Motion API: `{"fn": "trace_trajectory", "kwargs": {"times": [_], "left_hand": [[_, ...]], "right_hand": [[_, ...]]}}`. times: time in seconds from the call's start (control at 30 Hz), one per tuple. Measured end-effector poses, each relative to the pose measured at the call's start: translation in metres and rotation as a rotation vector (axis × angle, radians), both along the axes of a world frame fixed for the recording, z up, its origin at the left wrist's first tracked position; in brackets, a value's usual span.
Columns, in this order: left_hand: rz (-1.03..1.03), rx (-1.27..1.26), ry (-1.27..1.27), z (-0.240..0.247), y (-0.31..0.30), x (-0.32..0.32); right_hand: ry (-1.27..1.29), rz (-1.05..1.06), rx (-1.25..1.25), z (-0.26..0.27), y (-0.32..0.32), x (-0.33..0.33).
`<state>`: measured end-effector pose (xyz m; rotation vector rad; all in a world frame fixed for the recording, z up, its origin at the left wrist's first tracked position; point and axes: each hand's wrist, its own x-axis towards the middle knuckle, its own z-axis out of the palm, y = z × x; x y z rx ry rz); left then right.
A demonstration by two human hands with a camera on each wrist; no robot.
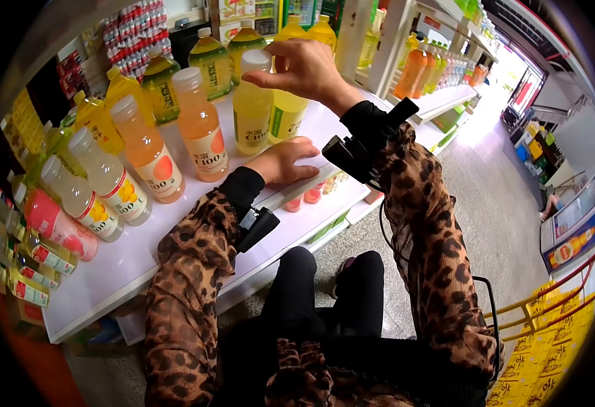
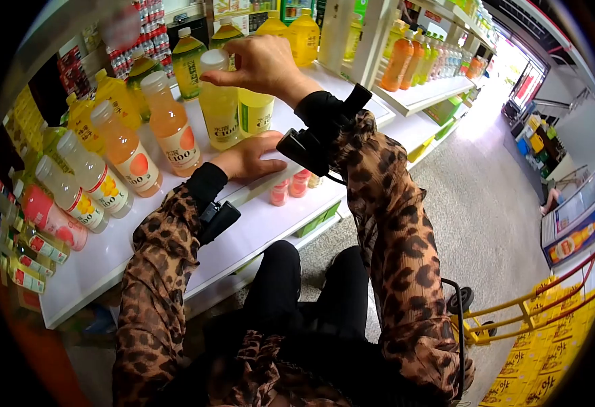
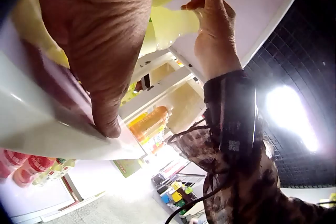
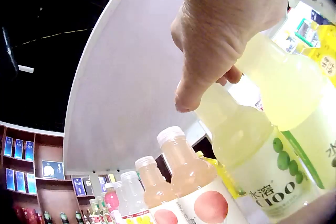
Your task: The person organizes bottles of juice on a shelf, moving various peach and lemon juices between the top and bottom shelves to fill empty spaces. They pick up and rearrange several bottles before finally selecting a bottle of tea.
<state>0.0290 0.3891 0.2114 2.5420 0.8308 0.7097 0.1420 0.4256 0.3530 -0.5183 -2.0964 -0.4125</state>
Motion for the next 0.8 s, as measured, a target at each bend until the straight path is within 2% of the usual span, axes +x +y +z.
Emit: {"fn": "trace_trajectory", "kwargs": {"times": [0.07,0.13,0.17,0.23,0.4,0.5,0.6,0.63,0.67,0.7,0.73,0.77,0.8], "left_hand": [[0.001,0.024,0.011,0.002,-0.004,0.001],[0.095,-0.168,0.025,0.016,-0.021,0.003],[0.089,-0.166,0.031,0.023,-0.027,0.006],[0.010,-0.386,-0.063,0.029,-0.032,0.006],[-0.005,-0.475,-0.175,0.041,-0.054,0.004],[0.017,-0.356,-0.462,0.043,-0.082,0.002],[0.200,-0.086,-0.506,0.052,-0.101,0.004],[0.213,-0.118,-0.502,0.049,-0.104,0.007],[0.236,0.022,-0.542,0.047,-0.107,0.011],[0.259,0.169,-0.579,0.044,-0.109,0.015],[0.268,0.154,-0.578,0.039,-0.114,0.022],[0.249,0.166,-0.544,0.035,-0.123,0.032],[0.229,0.182,-0.512,0.030,-0.131,0.042]], "right_hand": [[0.060,-0.022,-0.023,-0.001,-0.002,0.009],[0.061,-0.084,-0.017,0.000,-0.009,0.020],[0.058,-0.137,-0.012,0.001,-0.013,0.025],[0.092,-0.136,-0.009,-0.001,-0.011,0.037],[0.100,-0.250,-0.027,0.002,-0.024,0.087],[0.130,-0.218,0.006,0.003,-0.036,0.111],[0.033,-0.370,-0.055,0.003,-0.047,0.157],[0.064,-0.387,-0.245,0.006,-0.066,0.159],[0.092,-0.403,-0.429,0.008,-0.091,0.161],[0.055,-0.365,-0.389,0.005,-0.108,0.167],[0.022,-0.328,-0.344,0.002,-0.116,0.177],[0.104,-0.050,-0.147,-0.013,-0.107,0.193],[0.039,-0.052,-0.185,-0.021,-0.115,0.203]]}}
